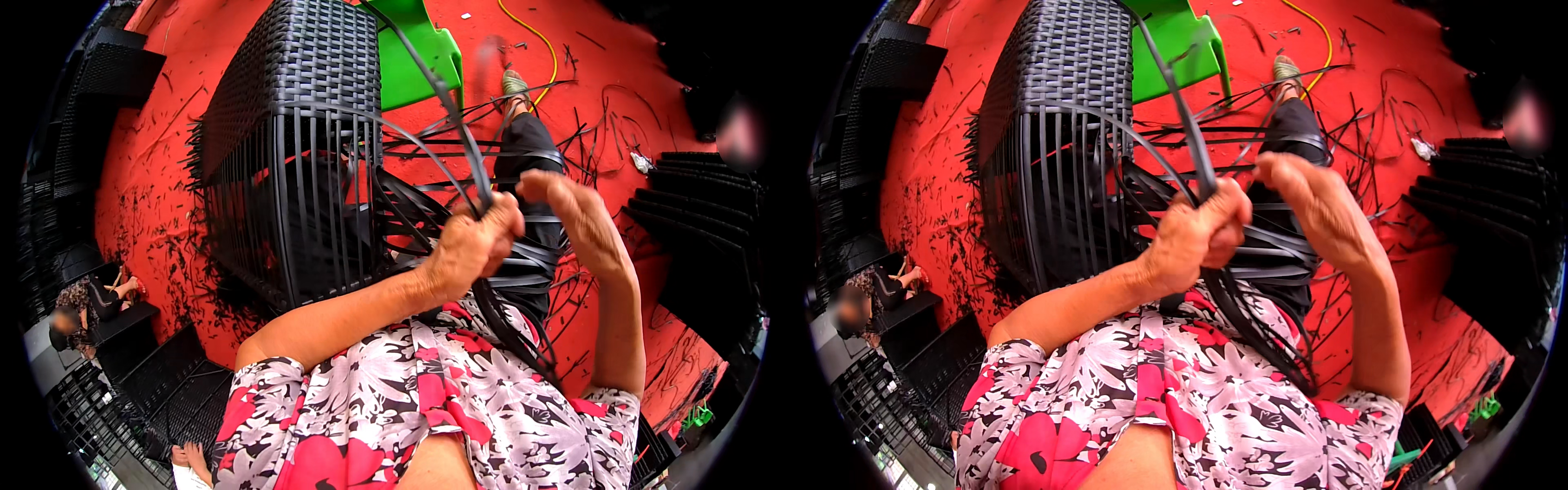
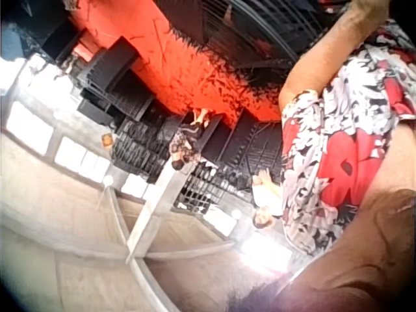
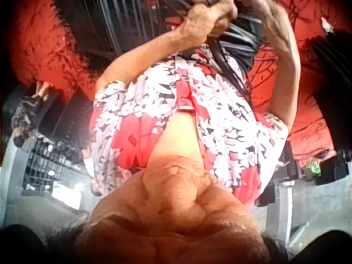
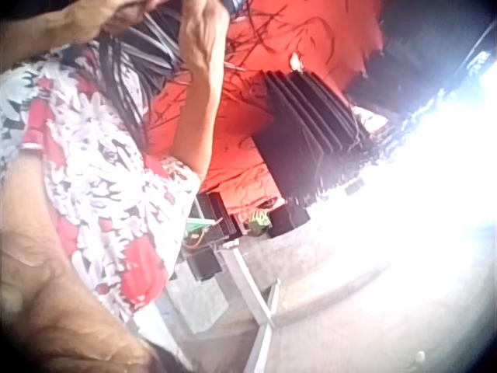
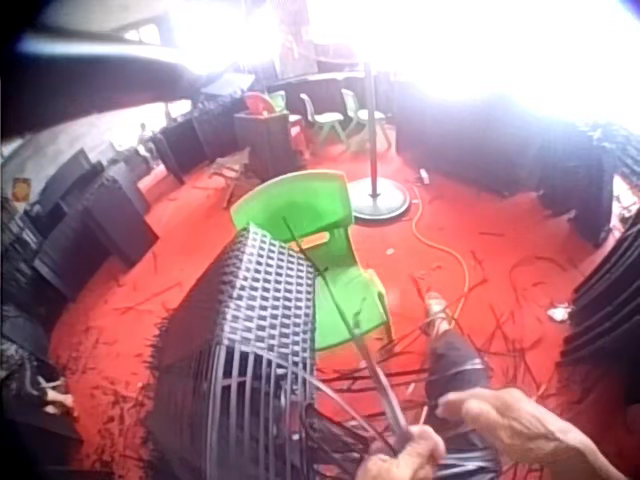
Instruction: The person weaves black plastic strips through a metal furniture frame by hand, pulling the strips tight and tucking the ends into the existing weave.
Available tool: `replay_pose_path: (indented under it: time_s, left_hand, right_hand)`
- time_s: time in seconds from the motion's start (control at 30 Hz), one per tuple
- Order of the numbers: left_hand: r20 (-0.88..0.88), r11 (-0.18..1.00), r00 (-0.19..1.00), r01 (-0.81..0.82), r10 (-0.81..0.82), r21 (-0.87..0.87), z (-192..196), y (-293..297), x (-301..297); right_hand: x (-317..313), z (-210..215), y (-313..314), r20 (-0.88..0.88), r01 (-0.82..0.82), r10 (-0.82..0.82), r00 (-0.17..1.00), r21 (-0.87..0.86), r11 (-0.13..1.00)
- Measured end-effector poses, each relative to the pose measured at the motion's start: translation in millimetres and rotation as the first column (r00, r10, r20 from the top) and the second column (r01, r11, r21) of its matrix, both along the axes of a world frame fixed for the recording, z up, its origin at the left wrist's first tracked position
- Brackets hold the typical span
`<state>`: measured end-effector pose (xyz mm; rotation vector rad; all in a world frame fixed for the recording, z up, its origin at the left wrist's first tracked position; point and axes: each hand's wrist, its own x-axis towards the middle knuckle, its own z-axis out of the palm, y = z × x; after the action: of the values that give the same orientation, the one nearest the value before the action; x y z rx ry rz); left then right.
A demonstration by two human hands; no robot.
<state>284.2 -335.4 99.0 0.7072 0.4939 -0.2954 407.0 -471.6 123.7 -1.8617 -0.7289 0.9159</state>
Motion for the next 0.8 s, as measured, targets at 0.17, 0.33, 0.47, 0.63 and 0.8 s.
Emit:
replay_pose_path:
  time_s: [0.17,0.33,0.47,0.63,0.8]
  left_hand:
    - [0.093,0.939,0.966,0.256,-0.241,-0.228,-2,-8,-8]
    - [0.057,0.910,0.981,0.195,-0.187,-0.367,-17,-7,-16]
    - [-0.008,0.859,0.994,0.092,-0.111,-0.504,-32,-13,-23]
    - [-0.075,0.827,0.995,0.018,-0.073,-0.562,-42,-14,-22]
    - [-0.149,0.850,0.983,0.013,-0.108,-0.526,-52,-17,-29]
  right_hand:
    - [-13,-12,46,-0.876,0.307,-0.069,0.478,0.093,0.947]
    - [9,-35,61,-0.959,0.512,0.141,0.246,0.252,0.821]
    - [6,-35,76,-0.948,0.710,-0.049,0.314,0.201,0.675]
    - [7,-52,92,-0.957,0.851,-0.176,0.230,0.110,0.514]
    - [26,-69,101,-0.883,0.913,-0.381,0.274,0.114,0.391]
